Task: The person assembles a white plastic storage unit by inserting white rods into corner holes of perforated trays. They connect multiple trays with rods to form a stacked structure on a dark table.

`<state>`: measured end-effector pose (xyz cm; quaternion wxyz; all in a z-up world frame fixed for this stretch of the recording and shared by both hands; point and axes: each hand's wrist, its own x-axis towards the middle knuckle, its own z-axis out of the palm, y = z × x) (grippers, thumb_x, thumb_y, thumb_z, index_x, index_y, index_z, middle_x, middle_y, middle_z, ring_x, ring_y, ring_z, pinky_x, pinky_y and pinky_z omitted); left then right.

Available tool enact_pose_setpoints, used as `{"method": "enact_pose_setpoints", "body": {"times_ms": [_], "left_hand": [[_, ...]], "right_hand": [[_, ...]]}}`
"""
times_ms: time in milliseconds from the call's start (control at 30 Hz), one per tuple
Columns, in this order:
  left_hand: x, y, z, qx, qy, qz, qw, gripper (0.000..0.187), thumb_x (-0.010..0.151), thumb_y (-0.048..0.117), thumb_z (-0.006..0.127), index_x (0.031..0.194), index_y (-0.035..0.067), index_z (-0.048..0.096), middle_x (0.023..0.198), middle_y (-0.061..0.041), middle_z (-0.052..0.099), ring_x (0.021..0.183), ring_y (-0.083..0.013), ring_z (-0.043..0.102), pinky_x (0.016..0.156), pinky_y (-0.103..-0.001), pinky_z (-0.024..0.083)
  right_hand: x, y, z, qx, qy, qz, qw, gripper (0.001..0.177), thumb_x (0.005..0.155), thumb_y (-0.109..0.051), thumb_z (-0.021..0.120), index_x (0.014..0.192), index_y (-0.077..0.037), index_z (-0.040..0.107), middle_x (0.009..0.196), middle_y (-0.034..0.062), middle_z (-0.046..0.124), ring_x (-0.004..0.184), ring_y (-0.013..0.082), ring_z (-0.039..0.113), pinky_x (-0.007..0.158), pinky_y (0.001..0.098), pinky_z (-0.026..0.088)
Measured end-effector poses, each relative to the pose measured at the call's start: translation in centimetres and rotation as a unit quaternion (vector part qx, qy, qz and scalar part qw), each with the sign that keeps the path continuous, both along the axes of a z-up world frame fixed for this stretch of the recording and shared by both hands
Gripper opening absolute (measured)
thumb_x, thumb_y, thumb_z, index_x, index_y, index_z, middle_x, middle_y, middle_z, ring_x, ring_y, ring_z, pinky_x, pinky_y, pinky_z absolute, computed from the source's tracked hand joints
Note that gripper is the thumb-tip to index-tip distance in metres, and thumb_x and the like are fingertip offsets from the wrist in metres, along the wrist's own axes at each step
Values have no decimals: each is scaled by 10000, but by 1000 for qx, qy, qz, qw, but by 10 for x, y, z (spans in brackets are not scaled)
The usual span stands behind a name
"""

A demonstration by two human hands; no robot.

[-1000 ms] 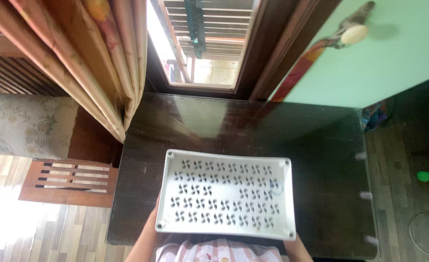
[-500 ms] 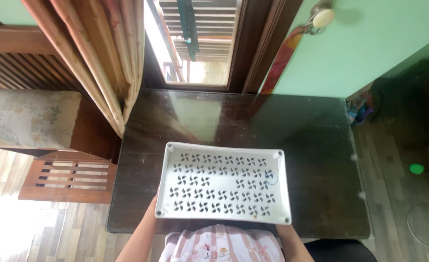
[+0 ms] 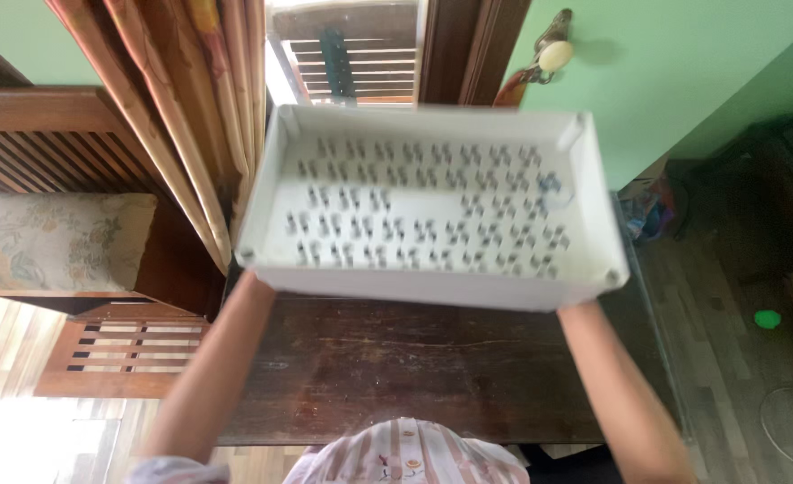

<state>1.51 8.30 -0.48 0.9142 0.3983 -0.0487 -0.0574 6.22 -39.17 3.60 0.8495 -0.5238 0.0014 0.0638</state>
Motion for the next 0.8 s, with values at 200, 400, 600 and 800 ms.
{"method": "enact_pose_setpoints", "body": {"times_ms": [200, 400, 600, 800], "left_hand": [[17, 2, 62, 38, -79, -30, 996, 443, 1070, 293, 559, 1388, -14, 578, 1292, -164, 652, 1084, -224, 696, 814, -348, 617], [6, -3, 59, 56, -19, 15, 998, 470, 1071, 328, 533, 1404, -3, 550, 1286, -149, 632, 1076, -228, 683, 851, -389, 617], [-5, -9, 36, 45, 94, 44, 994, 545, 1047, 427, 440, 1401, 27, 546, 1254, -141, 646, 1051, -245, 694, 839, -407, 625], [-6, -8, 24, 62, 121, 61, 989, 581, 1043, 458, 400, 1425, 40, 531, 1263, -138, 648, 1072, -244, 693, 862, -416, 625]], "right_hand": [[20, 4, 63, -53, -32, 37, 997, 431, 1080, -320, 437, 1384, -21, 503, 1310, 135, 599, 1101, 170, 662, 860, 321, 618], [-2, 16, 71, -123, 3, 90, 988, 441, 1080, -329, 433, 1391, -24, 495, 1316, 136, 592, 1101, 162, 662, 854, 310, 624], [-12, 39, 58, -137, -21, 116, 984, 436, 1102, -337, 410, 1363, -2, 508, 1292, 146, 593, 1053, 158, 671, 790, 311, 624], [-11, 45, 45, -112, 9, 128, 985, 419, 1094, -329, 416, 1369, -27, 510, 1254, 116, 605, 1041, 145, 677, 787, 292, 640]]}}
